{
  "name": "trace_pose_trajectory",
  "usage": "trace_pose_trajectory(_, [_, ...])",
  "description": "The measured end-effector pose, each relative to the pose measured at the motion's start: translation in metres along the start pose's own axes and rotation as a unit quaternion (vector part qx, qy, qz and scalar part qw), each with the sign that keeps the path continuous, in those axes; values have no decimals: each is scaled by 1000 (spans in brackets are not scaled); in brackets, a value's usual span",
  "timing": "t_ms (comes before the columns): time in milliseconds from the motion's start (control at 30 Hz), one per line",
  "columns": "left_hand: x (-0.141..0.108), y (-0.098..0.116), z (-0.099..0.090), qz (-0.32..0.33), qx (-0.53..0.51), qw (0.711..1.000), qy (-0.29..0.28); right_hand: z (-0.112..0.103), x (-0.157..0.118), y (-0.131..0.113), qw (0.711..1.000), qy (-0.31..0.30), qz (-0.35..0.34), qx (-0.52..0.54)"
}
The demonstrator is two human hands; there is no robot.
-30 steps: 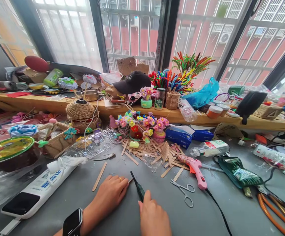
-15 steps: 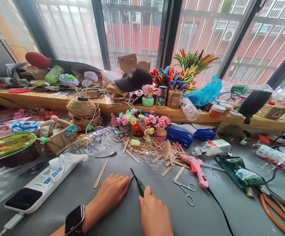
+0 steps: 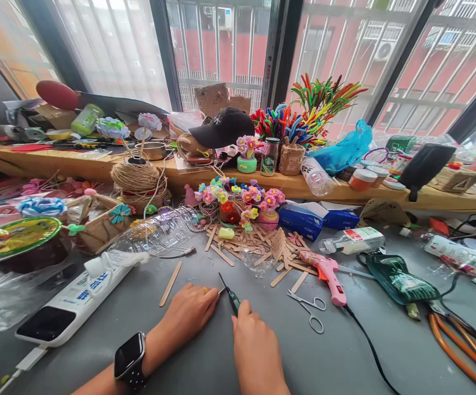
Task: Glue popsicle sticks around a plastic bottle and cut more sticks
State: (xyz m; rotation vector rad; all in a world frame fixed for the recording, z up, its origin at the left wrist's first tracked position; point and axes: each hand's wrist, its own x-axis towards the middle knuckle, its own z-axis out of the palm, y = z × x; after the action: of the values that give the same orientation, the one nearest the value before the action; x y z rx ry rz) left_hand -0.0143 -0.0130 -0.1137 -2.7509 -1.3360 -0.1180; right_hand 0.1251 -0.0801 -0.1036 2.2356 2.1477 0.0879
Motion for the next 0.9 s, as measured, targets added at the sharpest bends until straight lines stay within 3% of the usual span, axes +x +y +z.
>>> trace_pose_trajectory(200, [2,1,-4,24,17,999,-13,5,-13,5,999,17,24,-17])
trace_pose_trajectory(433, [7,7,-15,151,160,975,-6,1,-14,3,1000,5,21,-10])
trace_pose_trajectory(900, [6,2,-9,127,113,985,-5,-3,-15,0,999,-21,21,-11])
